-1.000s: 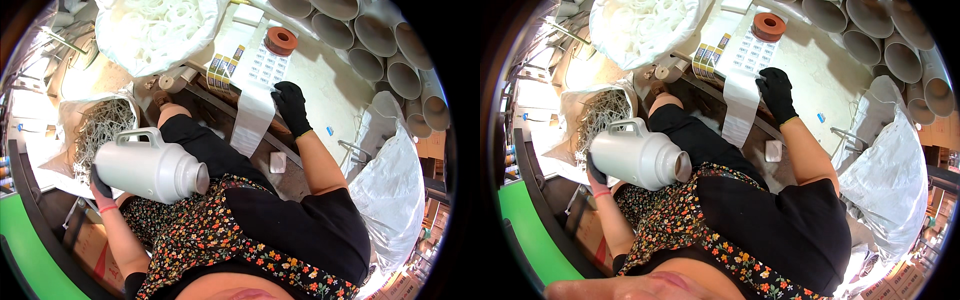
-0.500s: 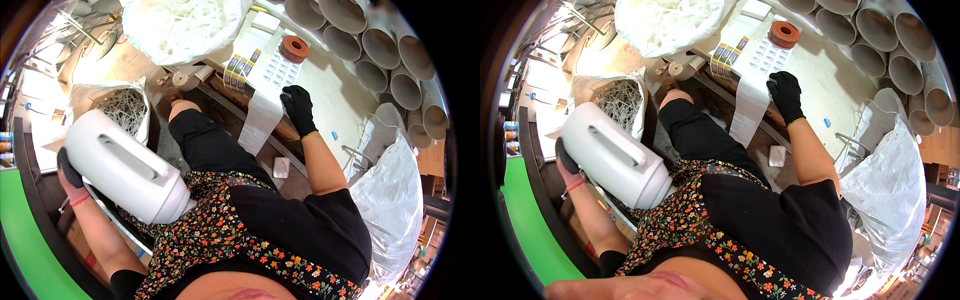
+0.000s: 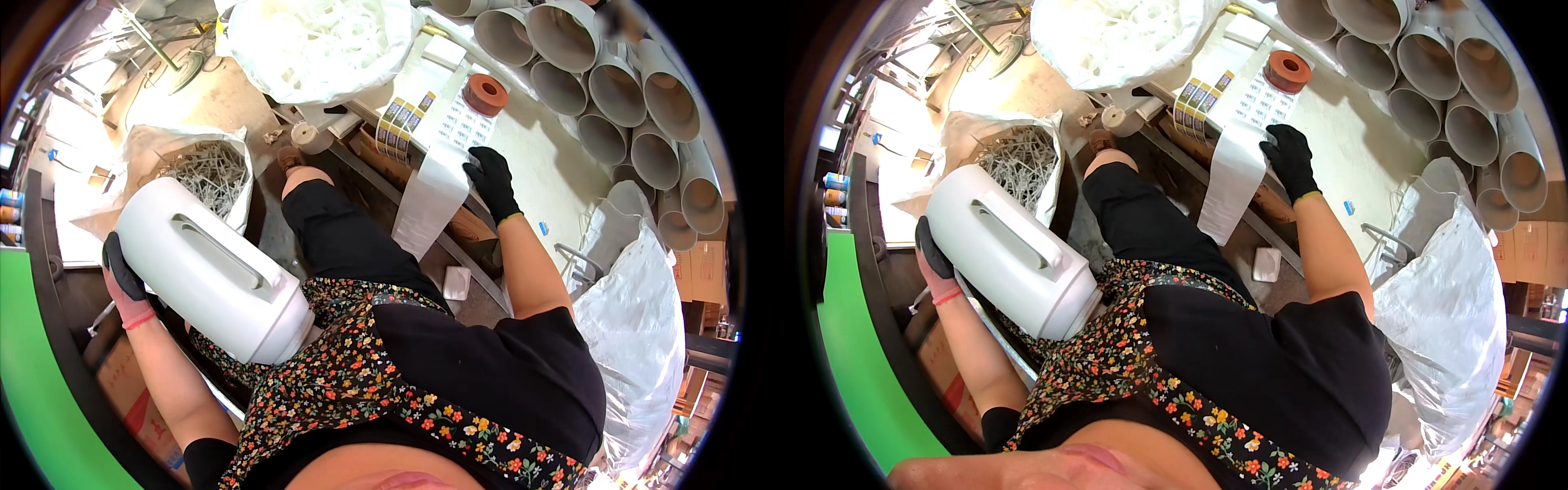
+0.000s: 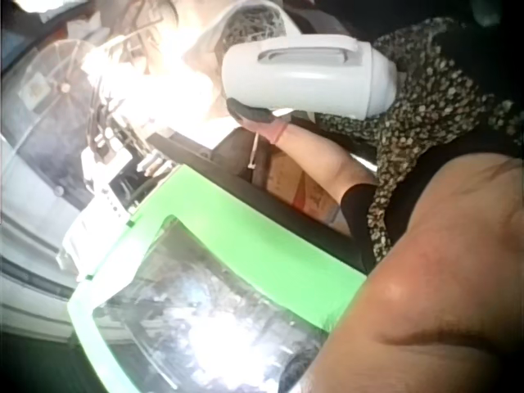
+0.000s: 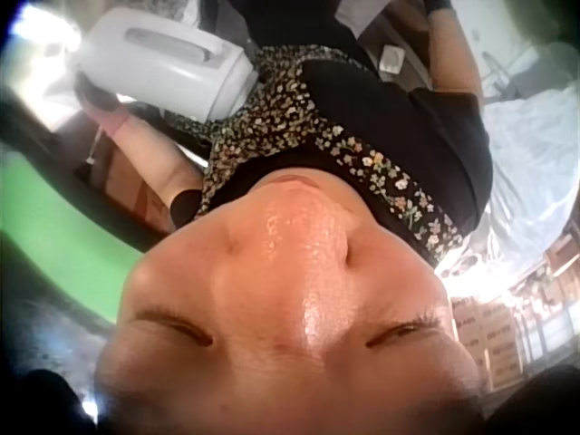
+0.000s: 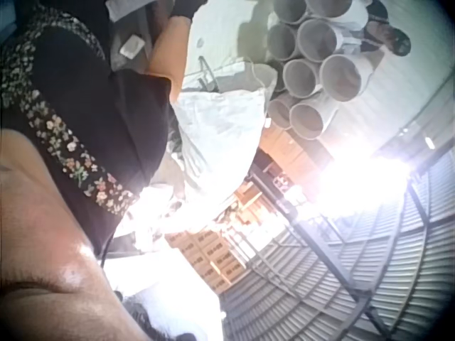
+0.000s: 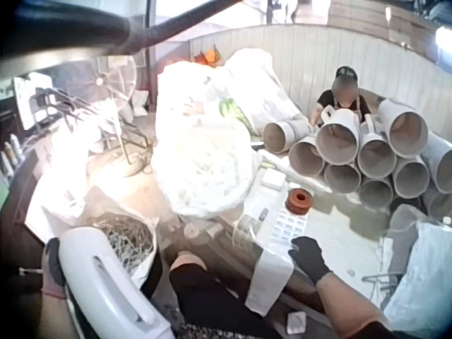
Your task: The person applies adhesive labels to white plastic jugs in a repetitive assembly line process. They pick up a jug, tear a label from a roll, and smooth it onto the container's surface before placing it aside. The task involves handling multiple jugs and a continuous roll of labels.
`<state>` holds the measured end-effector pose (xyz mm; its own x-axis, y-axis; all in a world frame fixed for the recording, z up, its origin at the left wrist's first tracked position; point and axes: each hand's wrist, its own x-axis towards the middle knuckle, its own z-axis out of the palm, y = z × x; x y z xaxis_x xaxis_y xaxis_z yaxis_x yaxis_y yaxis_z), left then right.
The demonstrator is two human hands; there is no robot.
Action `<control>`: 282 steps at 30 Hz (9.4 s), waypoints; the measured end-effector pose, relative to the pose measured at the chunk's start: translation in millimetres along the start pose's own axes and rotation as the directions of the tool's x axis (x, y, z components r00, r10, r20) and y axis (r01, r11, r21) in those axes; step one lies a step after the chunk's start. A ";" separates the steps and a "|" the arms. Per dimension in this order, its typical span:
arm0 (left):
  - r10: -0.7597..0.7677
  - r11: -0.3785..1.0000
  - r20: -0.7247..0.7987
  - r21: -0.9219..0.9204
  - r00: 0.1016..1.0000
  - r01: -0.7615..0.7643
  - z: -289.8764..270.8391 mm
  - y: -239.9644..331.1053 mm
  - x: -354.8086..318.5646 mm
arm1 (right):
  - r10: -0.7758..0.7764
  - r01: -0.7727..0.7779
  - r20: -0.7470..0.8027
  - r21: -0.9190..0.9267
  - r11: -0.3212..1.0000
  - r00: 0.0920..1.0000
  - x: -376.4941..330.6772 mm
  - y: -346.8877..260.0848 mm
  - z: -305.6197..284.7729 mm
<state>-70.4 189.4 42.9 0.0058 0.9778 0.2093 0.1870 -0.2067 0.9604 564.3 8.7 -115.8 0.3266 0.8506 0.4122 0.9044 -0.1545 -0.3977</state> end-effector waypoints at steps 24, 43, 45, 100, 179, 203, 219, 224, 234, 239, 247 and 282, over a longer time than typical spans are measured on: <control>-0.159 0.945 0.033 -0.284 0.987 0.162 21.5 -20.3 28.7 | -0.089 0.082 -0.152 -0.053 0.995 0.984 39.8 4.7 -21.4; -0.139 0.973 0.081 -0.176 0.987 0.152 16.0 -28.0 30.8 | -0.150 0.138 -0.176 -0.077 0.987 0.973 14.6 -23.0 -17.6; -0.111 0.983 0.088 -0.136 0.990 0.123 15.9 -27.2 30.3 | -0.122 0.118 -0.063 -0.059 0.991 0.991 -24.6 -41.4 -18.6; 0.063 0.997 0.016 0.037 0.998 -0.063 -10.3 -3.4 -6.3 | 0.066 -0.051 -0.096 0.151 0.987 0.993 -52.9 -49.9 -13.8; 0.236 0.919 -0.056 -0.312 0.970 -0.242 21.4 99.7 -34.2 | -0.522 -0.226 0.431 0.884 0.410 0.736 96.8 -427.2 -43.8; 0.052 0.998 0.308 0.014 0.950 -0.059 98.3 87.4 28.5 | -0.488 -0.201 0.461 0.846 0.494 0.741 57.3 -299.8 21.1; -0.146 0.988 0.205 -0.014 0.968 0.152 142.9 59.3 42.6 | -0.056 0.064 -0.133 0.052 0.997 0.990 152.1 -2.1 102.2; -0.037 0.998 0.240 0.066 0.970 0.022 143.2 57.1 45.2 | -0.069 0.080 -0.157 0.066 0.995 0.985 158.7 -1.8 100.5; -0.073 0.996 0.185 -0.042 0.980 0.083 136.3 74.0 28.1 | -0.176 0.190 -0.157 0.078 0.979 0.972 147.7 -15.6 83.8; -0.080 0.994 0.151 -0.068 0.985 0.091 117.8 63.0 27.3 | -0.238 0.153 -0.263 -0.304 0.940 0.935 124.4 -11.1 16.9; -0.063 0.997 0.218 -0.036 0.974 0.073 123.9 58.6 31.0 | -0.205 0.153 -0.148 -0.303 0.941 0.967 127.3 41.6 -0.2; 0.018 1.000 0.270 -0.003 0.963 -0.018 143.0 60.0 36.5 | -0.179 0.192 -0.115 0.109 0.975 0.977 114.1 -5.6 35.5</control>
<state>81.5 217.5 81.8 0.2745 0.9467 0.1688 0.1844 -0.2241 0.9569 586.7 124.4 -95.6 0.1884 0.8011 0.5681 0.9147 0.0674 -0.3984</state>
